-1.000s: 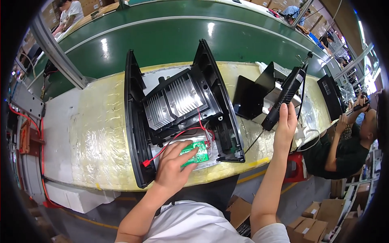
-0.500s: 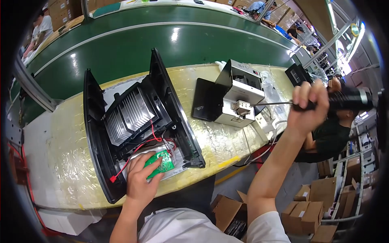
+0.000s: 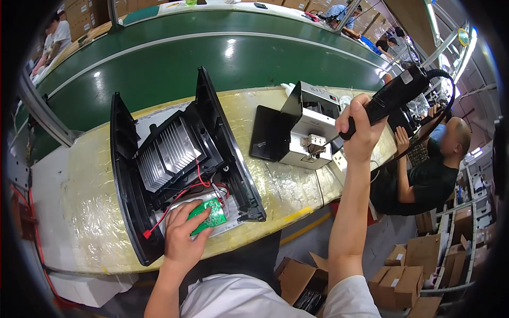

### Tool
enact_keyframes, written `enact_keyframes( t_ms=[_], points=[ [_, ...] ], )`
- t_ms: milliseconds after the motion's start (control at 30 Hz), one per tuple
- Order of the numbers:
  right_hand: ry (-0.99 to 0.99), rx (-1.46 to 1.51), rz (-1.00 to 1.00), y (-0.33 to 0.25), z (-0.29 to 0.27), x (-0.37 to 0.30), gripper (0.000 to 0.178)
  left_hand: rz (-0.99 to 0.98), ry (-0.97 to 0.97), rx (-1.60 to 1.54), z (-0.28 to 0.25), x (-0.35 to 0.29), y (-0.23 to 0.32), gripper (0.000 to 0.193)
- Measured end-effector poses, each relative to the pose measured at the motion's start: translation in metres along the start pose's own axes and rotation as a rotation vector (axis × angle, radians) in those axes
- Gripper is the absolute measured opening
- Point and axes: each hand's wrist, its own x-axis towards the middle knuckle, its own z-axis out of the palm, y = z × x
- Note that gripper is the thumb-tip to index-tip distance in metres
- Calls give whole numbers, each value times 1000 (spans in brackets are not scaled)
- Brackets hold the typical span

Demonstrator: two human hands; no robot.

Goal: Assembling a cooling fan unit into a plastic housing using an electric screwdriver.

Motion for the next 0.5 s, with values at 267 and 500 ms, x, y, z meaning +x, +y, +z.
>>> enact_keyframes(
  t_ms=[267,500],
  points=[
    [72,72,100,-13,5,-11,69,-10,16,0,5,-1,4,41],
    [-36,480,-181,-134,40,-31,44,32,36,-32,20,5,26,39]
  ],
)
